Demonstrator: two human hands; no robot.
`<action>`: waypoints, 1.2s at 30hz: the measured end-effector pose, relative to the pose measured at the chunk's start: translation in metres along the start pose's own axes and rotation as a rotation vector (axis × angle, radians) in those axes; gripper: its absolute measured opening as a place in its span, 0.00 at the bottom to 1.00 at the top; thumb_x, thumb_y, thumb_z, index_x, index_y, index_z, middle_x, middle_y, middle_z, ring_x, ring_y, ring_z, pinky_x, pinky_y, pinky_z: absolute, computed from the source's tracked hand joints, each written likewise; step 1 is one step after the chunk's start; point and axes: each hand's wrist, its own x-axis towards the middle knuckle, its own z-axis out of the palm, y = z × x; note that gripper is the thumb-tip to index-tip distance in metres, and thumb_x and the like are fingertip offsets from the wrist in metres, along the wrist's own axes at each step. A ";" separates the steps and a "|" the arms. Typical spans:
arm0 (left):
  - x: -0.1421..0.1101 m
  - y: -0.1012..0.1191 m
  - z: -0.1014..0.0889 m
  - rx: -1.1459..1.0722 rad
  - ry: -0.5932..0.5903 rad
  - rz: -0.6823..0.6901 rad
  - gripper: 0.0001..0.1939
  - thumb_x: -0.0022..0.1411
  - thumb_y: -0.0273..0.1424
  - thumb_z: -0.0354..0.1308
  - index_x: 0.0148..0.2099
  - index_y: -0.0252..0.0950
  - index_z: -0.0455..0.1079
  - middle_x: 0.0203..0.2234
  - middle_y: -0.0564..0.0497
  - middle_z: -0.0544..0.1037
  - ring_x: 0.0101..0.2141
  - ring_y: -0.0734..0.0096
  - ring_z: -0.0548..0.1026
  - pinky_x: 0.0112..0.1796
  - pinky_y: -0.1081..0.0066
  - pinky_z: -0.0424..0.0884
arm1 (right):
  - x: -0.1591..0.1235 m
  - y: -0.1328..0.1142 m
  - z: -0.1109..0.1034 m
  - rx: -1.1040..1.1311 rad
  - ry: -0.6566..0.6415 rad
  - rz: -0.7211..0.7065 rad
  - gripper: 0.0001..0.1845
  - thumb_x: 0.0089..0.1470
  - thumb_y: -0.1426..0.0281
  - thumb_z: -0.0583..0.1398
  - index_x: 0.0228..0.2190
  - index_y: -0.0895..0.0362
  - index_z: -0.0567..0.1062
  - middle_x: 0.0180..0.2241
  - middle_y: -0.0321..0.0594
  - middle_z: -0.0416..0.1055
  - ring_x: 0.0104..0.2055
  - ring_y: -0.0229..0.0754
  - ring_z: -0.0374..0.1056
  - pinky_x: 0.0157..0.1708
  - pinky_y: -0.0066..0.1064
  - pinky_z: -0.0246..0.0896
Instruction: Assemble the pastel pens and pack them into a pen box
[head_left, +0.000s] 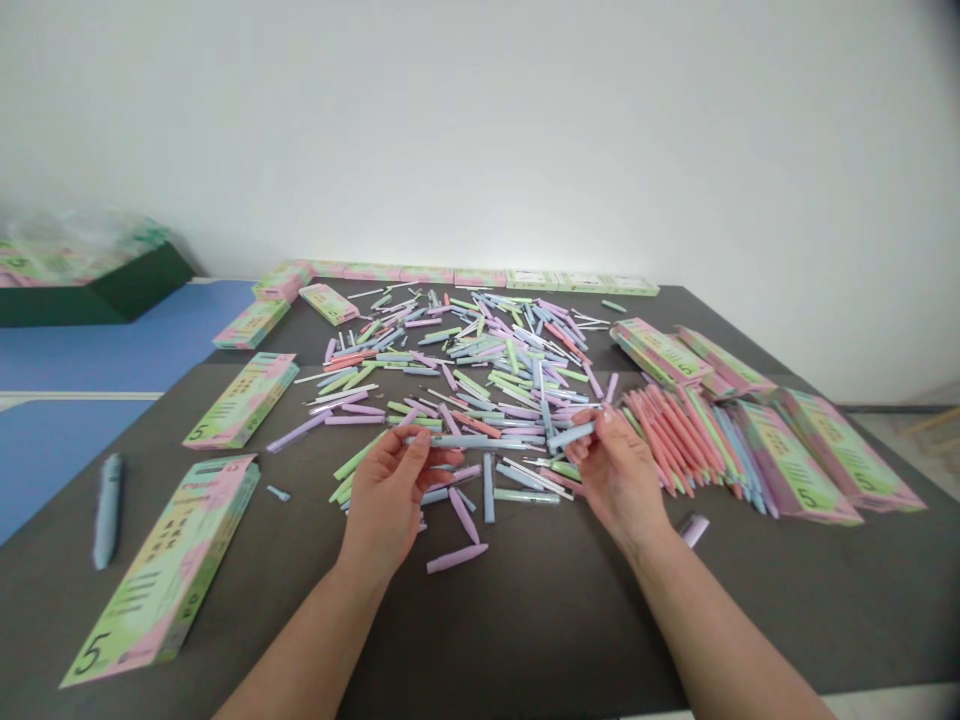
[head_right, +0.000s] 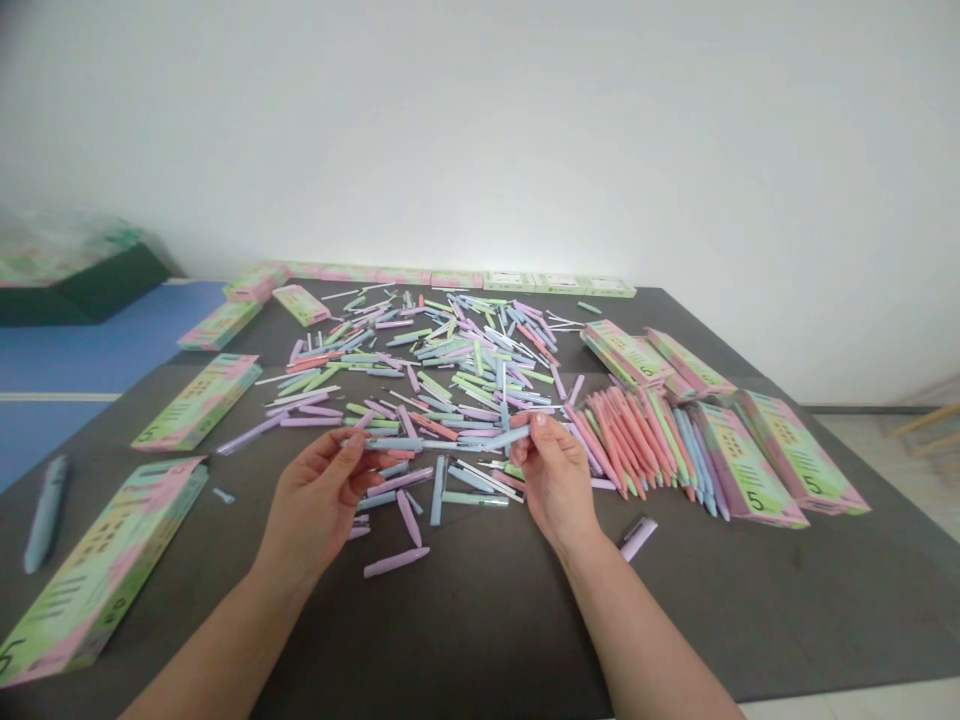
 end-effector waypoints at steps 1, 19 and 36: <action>0.000 0.000 0.000 -0.002 0.007 0.003 0.14 0.50 0.33 0.66 0.36 0.33 0.67 0.24 0.53 0.78 0.26 0.71 0.79 0.23 0.81 0.72 | -0.001 0.000 0.001 0.008 -0.001 0.008 0.11 0.54 0.60 0.60 0.28 0.55 0.75 0.20 0.32 0.56 0.22 0.34 0.53 0.21 0.26 0.52; 0.001 0.001 0.000 -0.018 0.014 0.019 0.14 0.51 0.33 0.66 0.37 0.33 0.67 0.24 0.53 0.78 0.27 0.71 0.80 0.22 0.83 0.71 | -0.005 -0.002 0.004 0.034 -0.003 0.067 0.10 0.51 0.62 0.62 0.29 0.56 0.77 0.19 0.33 0.57 0.22 0.33 0.54 0.19 0.25 0.51; 0.001 0.002 -0.001 -0.034 0.005 0.036 0.14 0.52 0.32 0.65 0.37 0.33 0.66 0.24 0.52 0.78 0.28 0.68 0.80 0.22 0.82 0.72 | -0.006 0.000 0.001 -0.011 -0.052 0.090 0.10 0.51 0.62 0.63 0.32 0.56 0.78 0.19 0.33 0.63 0.19 0.32 0.55 0.18 0.25 0.50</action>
